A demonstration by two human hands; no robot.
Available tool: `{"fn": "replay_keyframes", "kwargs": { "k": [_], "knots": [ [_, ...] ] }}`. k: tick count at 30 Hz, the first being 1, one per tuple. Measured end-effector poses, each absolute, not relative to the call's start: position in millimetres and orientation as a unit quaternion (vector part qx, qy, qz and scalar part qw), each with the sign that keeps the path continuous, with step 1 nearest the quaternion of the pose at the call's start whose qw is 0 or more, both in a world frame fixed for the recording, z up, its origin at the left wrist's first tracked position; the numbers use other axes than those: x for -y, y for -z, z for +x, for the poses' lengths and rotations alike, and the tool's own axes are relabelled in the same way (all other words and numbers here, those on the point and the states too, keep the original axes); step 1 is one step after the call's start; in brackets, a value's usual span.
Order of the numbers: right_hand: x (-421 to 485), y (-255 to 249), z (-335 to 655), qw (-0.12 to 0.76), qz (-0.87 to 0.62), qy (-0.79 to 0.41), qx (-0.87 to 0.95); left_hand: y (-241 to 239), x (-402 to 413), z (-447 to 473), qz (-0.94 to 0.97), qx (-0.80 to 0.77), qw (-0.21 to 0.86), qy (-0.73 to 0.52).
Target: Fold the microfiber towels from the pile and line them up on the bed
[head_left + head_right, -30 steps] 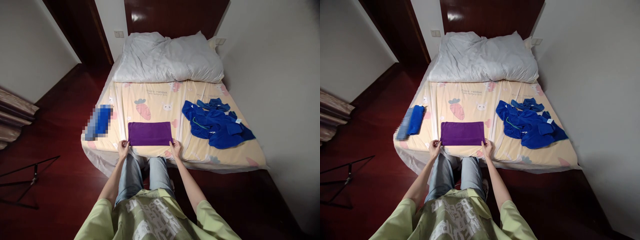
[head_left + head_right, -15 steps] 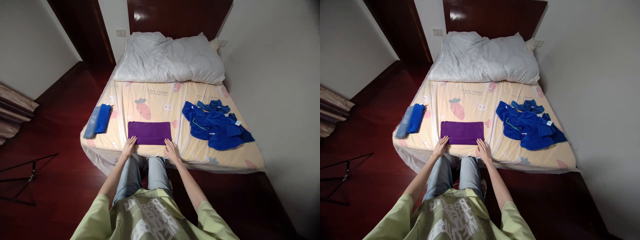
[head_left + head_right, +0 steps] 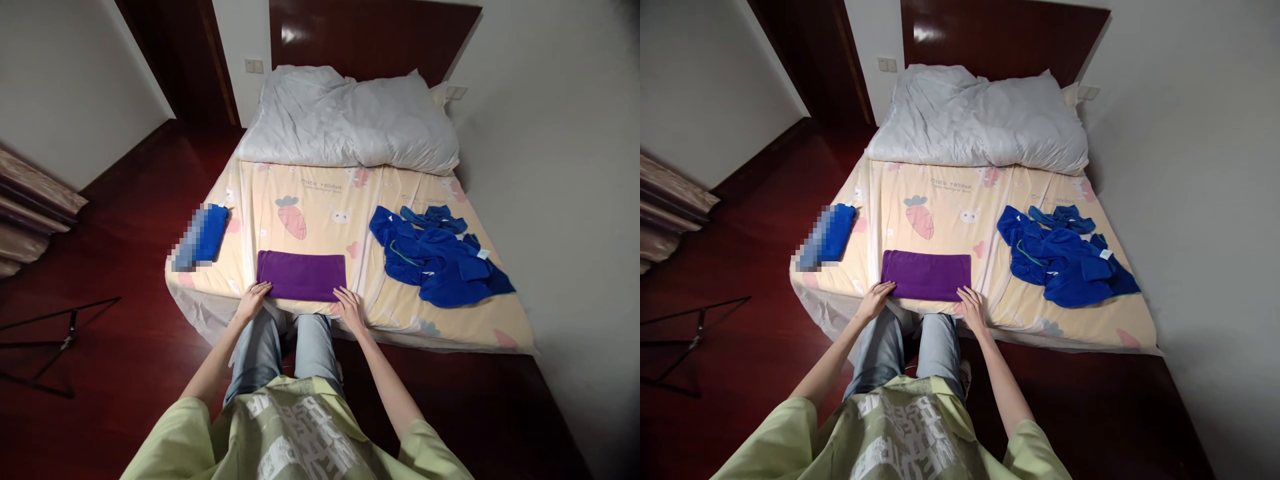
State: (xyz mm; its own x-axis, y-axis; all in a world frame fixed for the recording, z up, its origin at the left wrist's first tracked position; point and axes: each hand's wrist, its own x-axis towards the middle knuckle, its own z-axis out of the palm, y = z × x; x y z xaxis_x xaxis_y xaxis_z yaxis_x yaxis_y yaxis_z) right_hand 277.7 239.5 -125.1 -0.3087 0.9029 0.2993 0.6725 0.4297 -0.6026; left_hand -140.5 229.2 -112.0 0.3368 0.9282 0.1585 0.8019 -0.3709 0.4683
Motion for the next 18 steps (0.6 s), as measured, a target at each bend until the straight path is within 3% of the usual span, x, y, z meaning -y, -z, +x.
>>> {"fn": "replay_keyframes", "kwargs": {
  "k": [8,18],
  "knots": [
    [-264.1,124.6,269.9,0.419,-0.585,-0.307,0.623,110.4,-246.2,-137.9,0.613,-0.648,0.258,-0.373],
    [-290.7,126.1,262.7,0.464,-0.62,-0.336,0.536,100.2,-266.6,-130.8,0.516,-0.69,0.297,-0.411]
  ]
}}
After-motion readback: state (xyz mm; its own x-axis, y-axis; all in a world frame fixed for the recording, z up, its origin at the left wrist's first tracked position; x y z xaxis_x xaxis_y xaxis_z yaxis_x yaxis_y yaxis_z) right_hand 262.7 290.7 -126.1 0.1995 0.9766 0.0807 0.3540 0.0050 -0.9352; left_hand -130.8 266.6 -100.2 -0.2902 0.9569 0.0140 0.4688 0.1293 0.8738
